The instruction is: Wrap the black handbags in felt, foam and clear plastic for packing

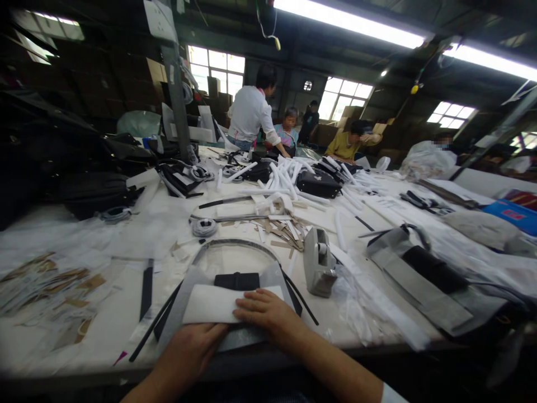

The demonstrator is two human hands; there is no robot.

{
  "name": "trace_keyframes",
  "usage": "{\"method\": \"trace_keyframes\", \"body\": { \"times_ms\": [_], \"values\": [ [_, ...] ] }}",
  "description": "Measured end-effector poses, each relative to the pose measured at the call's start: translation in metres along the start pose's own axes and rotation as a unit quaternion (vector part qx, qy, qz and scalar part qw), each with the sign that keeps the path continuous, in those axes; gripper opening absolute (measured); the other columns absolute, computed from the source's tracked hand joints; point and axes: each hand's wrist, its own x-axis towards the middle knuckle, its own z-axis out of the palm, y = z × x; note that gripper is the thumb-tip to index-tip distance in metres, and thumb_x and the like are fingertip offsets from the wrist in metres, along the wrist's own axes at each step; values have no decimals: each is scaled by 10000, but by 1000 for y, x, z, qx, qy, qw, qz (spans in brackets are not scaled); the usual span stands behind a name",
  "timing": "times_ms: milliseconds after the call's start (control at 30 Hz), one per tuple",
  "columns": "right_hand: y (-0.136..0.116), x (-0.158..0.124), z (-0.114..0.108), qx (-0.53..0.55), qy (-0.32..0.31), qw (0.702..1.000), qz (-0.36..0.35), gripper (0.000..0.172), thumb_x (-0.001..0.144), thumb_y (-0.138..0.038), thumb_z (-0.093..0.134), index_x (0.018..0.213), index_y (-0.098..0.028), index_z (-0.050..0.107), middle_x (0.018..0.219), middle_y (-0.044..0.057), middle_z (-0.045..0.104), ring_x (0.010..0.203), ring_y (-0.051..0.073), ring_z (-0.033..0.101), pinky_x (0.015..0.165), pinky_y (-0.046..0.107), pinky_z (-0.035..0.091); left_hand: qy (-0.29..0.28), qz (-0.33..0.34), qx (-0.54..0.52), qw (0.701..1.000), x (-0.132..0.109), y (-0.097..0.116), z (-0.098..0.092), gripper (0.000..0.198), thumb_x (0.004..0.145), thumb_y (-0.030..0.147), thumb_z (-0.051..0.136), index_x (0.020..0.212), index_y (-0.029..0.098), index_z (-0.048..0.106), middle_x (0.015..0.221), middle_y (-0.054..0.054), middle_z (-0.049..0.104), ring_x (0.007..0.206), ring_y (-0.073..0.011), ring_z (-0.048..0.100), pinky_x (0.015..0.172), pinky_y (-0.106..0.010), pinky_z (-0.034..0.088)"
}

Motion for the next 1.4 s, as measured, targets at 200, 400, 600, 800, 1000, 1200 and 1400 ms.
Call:
{"method": "trace_keyframes", "body": {
  "times_ms": [200,400,600,800,1000,1200,1400],
  "values": [
    [3,-10,18,11,43,999,-3,474,967,-167,445,1426,-280,473,1458,34,502,1411,186,360,1172,416,277,54,55,-7,997,-3,-8,7,248,916,130,476,1041,247,655,779,-8,735,624,-180,704,564,-236,539],
    [1,-11,23,-22,75,997,-27,399,1014,-241,418,1404,-277,495,1453,23,509,1419,184,345,1174,425,282,233,178,11,956,-23,3,-7,209,959,150,490,1097,158,647,944,-58,772,811,-162,736,765,-239,591],
    [-1,-10,23,-13,69,997,-17,444,996,-229,469,1434,-300,451,1464,23,498,1422,196,339,1182,442,265,163,142,52,975,4,17,-22,360,946,145,501,1299,161,568,1272,-82,670,1170,-213,633,983,-339,543],
    [-3,-14,20,99,130,986,-15,537,826,-87,490,1348,-195,550,1413,76,550,1385,190,407,1181,425,276,54,147,58,986,14,-8,-2,537,980,200,442,1500,216,309,1480,-56,481,1358,-203,450,1076,-395,454],
    [-21,-30,25,-9,130,991,17,522,972,-302,497,1470,-180,401,1480,79,471,1421,233,347,1203,467,238,16,159,78,984,3,-9,-2,710,926,447,557,1518,189,263,1521,-95,408,1386,-262,408,1076,-431,451],
    [-18,-34,42,-146,183,972,11,549,1001,-446,465,1465,-157,409,1481,60,470,1422,226,343,1199,404,281,67,188,181,963,1,-14,16,593,931,198,455,1505,175,307,1537,-56,390,1392,-221,403,1114,-377,410],
    [-47,-43,59,-195,251,941,115,362,1000,-388,491,1314,-226,571,1428,-21,536,1382,147,404,1207,366,264,147,316,103,932,8,-58,49,647,888,183,480,1513,193,314,1484,-68,463,1416,-193,337,1216,-317,159]
  ]
}}
